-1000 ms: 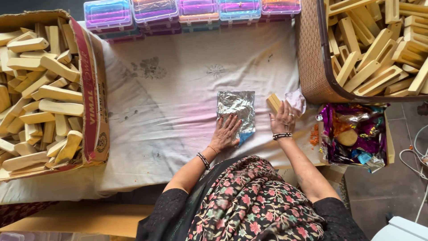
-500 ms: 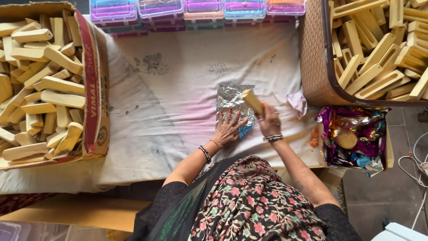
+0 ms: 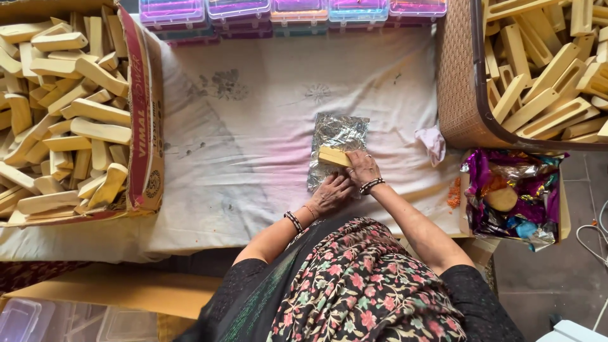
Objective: Wrapping wooden blocks individually with silver and colored foil.
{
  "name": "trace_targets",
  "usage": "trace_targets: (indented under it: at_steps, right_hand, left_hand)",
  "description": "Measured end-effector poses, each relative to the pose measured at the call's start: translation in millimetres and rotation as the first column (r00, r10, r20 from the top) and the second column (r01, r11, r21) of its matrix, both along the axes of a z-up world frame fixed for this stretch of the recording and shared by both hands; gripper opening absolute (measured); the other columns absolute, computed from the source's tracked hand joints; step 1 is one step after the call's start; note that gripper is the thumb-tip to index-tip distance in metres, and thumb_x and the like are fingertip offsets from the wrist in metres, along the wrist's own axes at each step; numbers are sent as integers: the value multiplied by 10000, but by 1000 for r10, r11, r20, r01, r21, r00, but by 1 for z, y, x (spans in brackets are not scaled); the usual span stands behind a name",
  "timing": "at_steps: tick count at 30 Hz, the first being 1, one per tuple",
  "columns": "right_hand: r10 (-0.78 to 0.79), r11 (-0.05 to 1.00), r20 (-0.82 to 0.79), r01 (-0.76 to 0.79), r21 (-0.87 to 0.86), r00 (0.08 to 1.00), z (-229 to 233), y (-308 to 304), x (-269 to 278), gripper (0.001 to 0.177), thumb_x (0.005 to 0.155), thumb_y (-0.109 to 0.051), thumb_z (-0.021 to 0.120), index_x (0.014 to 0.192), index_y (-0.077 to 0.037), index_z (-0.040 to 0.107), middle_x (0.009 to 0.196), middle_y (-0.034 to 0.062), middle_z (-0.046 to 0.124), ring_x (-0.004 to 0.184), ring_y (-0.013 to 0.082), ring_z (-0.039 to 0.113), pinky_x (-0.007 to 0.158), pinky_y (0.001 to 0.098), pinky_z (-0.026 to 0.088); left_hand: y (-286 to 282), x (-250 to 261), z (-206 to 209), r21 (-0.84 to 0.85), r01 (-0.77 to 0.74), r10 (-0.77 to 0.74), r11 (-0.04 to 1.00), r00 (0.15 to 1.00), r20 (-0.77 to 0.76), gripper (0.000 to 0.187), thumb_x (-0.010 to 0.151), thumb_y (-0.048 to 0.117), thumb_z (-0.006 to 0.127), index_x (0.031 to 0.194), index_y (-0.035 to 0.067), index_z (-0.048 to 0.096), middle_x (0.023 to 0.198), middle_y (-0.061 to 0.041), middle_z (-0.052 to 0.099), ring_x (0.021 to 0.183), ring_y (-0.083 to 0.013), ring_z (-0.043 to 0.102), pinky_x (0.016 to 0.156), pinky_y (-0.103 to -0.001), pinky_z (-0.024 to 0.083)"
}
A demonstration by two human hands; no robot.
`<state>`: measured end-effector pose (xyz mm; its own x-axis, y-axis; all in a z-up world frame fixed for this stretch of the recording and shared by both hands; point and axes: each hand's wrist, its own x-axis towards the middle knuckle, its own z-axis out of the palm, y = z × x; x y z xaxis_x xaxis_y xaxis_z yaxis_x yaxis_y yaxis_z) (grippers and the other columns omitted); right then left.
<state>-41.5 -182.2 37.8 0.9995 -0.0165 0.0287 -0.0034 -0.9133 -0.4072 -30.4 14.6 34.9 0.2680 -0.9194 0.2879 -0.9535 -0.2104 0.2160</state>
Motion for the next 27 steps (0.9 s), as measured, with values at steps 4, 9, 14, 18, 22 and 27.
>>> trace_targets:
  at_steps: [4,9,14,18,22,27]
  right_hand:
    - [-11,1000,4,11,2,1000,10,7,-8,524,818,-210,747,1309,-141,579,1246,98,626,1142,337,606,949,472,498]
    - [74,997,-11,-74,19,997,27,16,-21,548,788,-235,781,1298,-152,599,1230,99,615,1161,324,611,956,463,508]
    - [55,998,-38,-54,25,998,28,26,-28,551,786,-215,765,1313,-174,607,1271,86,615,1133,319,618,941,474,519]
    - [63,998,77,-64,12,995,36,43,-37,483,807,-289,778,1241,-173,602,1242,94,611,1179,319,608,935,465,532]
    - [75,997,94,-72,-36,993,37,46,-40,596,751,-213,753,1329,-175,612,1287,108,613,1174,318,604,904,480,519]
    - [69,998,143,-67,-22,987,5,30,-33,562,770,-281,784,1277,-132,592,1257,113,622,1176,331,596,905,479,518]
  left_hand:
    - [7,-7,11,-169,-27,24,985,999,-22,353,886,346,625,1153,116,646,1196,-95,595,1166,-252,522,971,-421,424]
    - [15,-10,-3,-170,149,-141,974,988,62,254,941,281,630,1156,145,638,1213,-46,596,1221,-229,519,1035,-413,416]
    - [33,2,-16,-255,30,-9,967,997,83,260,931,280,653,1164,166,641,1277,-78,581,1288,-242,500,1132,-465,367]
    - [59,26,-10,-233,-201,212,952,977,25,372,912,384,692,1155,111,623,1444,-194,514,1382,-335,443,1184,-536,280]
    - [79,30,1,-129,-193,186,973,981,-62,493,879,433,700,1261,131,623,1541,-195,440,1454,-341,388,1197,-560,243]
    - [61,32,-24,-84,-215,209,973,975,-69,686,940,474,696,1522,165,507,1627,-166,403,1521,-318,334,1249,-548,234]
